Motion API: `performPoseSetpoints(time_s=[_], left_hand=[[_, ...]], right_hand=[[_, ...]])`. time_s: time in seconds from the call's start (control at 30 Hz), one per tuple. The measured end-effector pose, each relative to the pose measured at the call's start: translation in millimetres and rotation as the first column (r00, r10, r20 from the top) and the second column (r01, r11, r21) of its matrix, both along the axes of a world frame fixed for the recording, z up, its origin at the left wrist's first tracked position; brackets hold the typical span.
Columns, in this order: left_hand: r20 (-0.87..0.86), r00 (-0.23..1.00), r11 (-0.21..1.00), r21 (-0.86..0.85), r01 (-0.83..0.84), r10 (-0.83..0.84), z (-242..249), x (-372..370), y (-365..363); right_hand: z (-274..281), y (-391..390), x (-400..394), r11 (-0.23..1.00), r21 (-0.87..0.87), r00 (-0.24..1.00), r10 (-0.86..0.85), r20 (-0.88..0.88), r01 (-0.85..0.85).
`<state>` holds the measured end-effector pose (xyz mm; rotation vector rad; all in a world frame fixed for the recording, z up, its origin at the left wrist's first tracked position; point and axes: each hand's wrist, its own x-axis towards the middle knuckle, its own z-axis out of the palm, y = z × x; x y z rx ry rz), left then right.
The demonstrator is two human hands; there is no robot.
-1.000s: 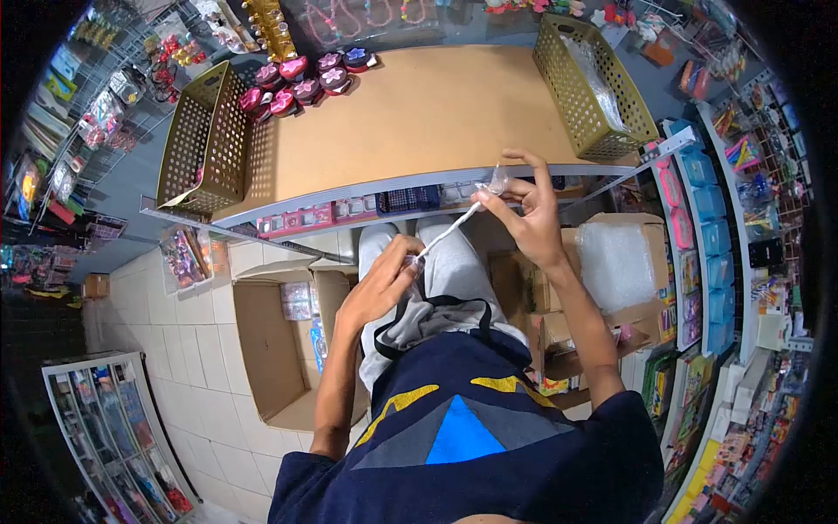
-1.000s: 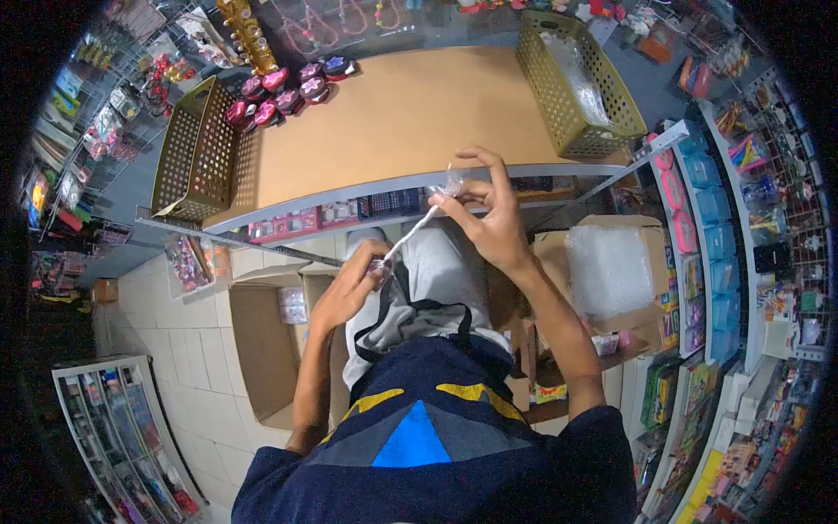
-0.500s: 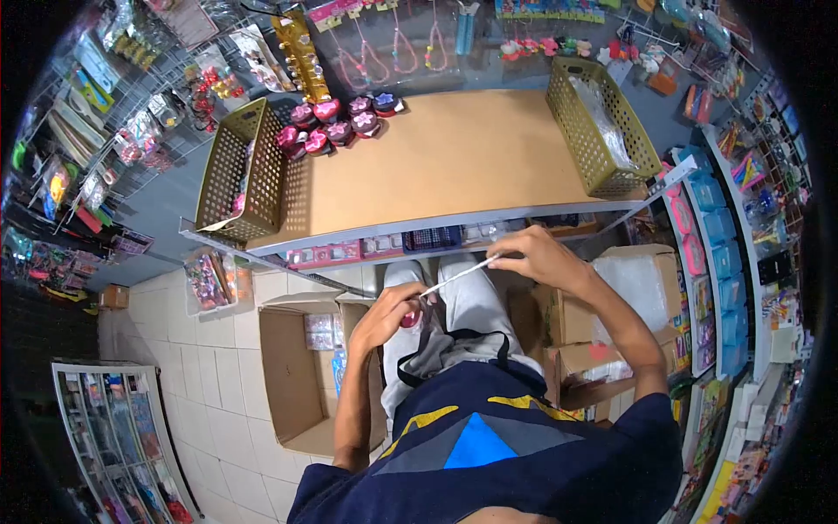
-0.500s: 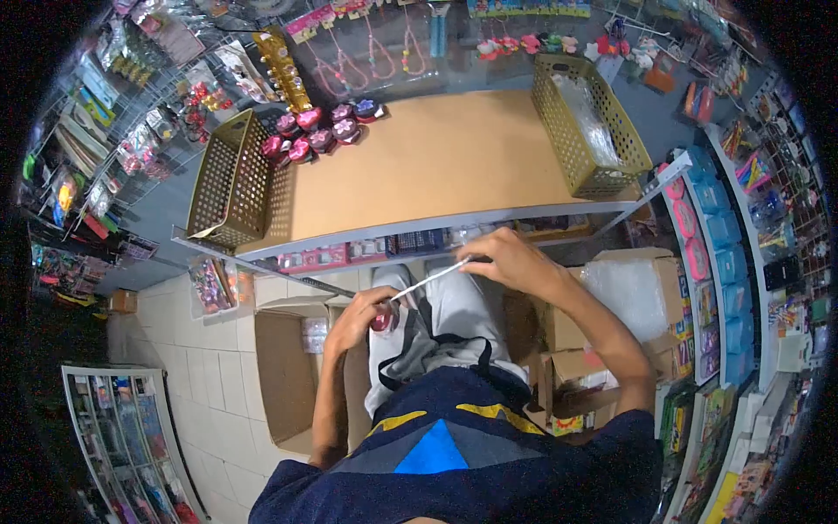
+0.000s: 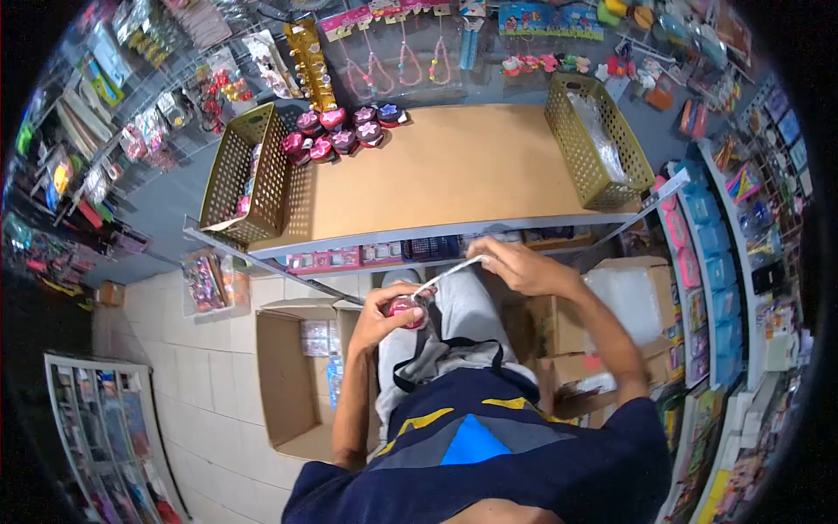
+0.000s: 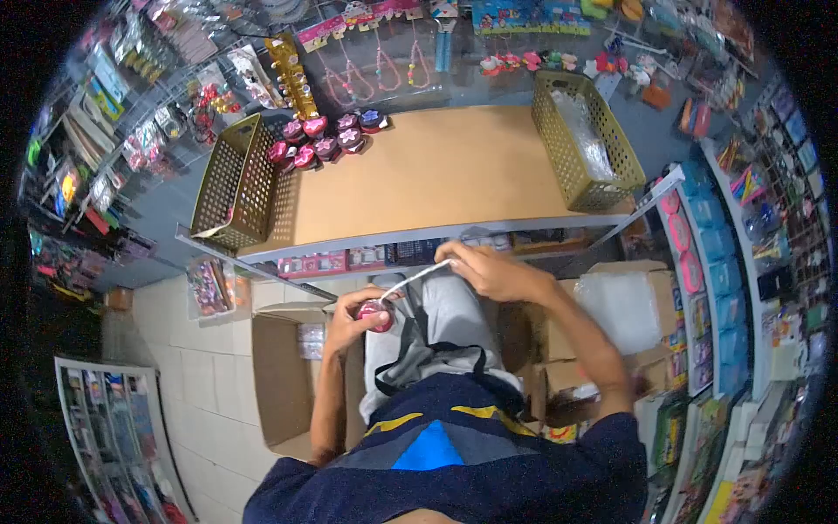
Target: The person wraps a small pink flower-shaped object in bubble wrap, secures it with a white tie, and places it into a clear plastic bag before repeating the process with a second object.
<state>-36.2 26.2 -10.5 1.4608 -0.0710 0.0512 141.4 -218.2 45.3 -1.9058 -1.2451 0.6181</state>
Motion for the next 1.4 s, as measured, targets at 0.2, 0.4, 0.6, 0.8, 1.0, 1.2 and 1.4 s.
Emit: performPoseSetpoints(time_s=[0.2,0.4,0.6,0.8,1.0,1.2,1.4], left_hand=[[0.04,0.991,0.932,-0.348,-0.105,0.126,1,10,-8],[0.029,0.983,0.869,-0.473,-0.145,0.18,-3,10,-17],[-0.014,0.976,0.852,-0.486,-0.196,0.217,8,8,-23],[-0.024,0.945,0.93,0.189,-0.315,0.325,34,6,-31],[0.42,0.832,0.583,0.594,-0.555,0.364,35,13,-47],[0.63,0.711,0.347,0.621,-0.702,0.311,25,18,-62],[0.525,0.816,0.418,0.703,-0.576,0.242,43,13,-59]], right_hand=[[-15,12,-17,0.987,0.109,0.96,-0.084,-0.267,0.116],[-27,27,-39,0.917,0.373,0.914,0.021,-0.406,0.144],[-38,36,-57,0.917,0.337,0.937,-0.095,-0.337,0.214],[-19,26,-53,0.968,0.186,0.967,-0.128,-0.221,0.17],[-20,29,-59,0.9,0.291,0.886,-0.182,-0.426,0.324],[-25,42,-74,0.806,0.274,0.816,-0.384,-0.431,0.524],[-40,46,-75,0.742,0.301,0.787,-0.473,-0.396,0.598]])
